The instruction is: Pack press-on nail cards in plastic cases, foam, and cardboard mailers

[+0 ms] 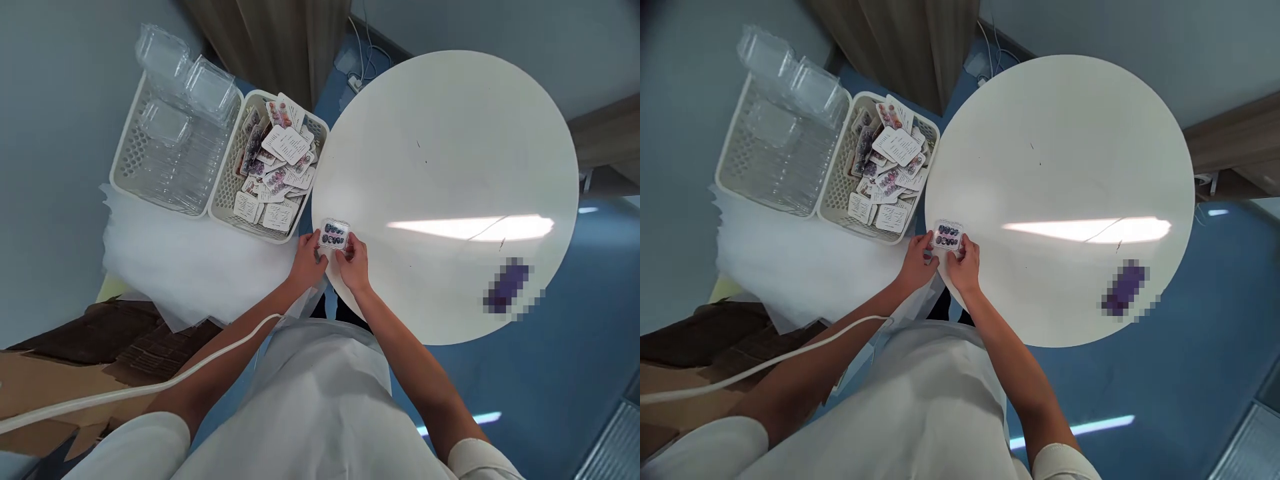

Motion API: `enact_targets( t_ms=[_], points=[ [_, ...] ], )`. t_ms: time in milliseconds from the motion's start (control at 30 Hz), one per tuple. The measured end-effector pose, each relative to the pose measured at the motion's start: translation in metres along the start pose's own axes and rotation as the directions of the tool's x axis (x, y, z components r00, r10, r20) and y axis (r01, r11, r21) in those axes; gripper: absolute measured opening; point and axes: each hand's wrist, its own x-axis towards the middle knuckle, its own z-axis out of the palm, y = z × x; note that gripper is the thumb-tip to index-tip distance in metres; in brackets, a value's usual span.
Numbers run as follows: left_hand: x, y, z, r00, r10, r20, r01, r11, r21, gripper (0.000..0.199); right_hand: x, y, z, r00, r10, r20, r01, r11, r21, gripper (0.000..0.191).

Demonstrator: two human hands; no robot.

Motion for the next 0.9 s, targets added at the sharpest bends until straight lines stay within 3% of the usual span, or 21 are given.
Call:
enact_targets(
  t_ms=[433,600,733,900],
  points=[
    [0.005,0.004,-0.001,0.999,0.015,0.032,-0.015,1.0,-0.001,0.07,0.007,-0.002,0.004,0.998,0.066,-0.018,-0.064,0.996,0.061,0.061],
    [0.0,0.008,-0.001,0.999,-0.028,0.043,0.028,1.0,-0.008,0.069,0.005,0.0,0.002,0.998,0.069,0.006,-0.069,0.991,0.112,0.069],
    [-0.014,0.013,-0.001,0.997,-0.072,0.003,0.072,0.997,0.002,0.069,-0.004,0.001,-0.012,0.989,0.135,0.068,-0.144,0.978,0.15,0.073],
    [-0.049,0.027,-0.002,0.991,-0.091,-0.102,0.09,0.996,-0.014,0.055,-0.028,0.005,-0.049,0.975,0.186,0.121,-0.204,0.967,0.155,0.072]
  ],
)
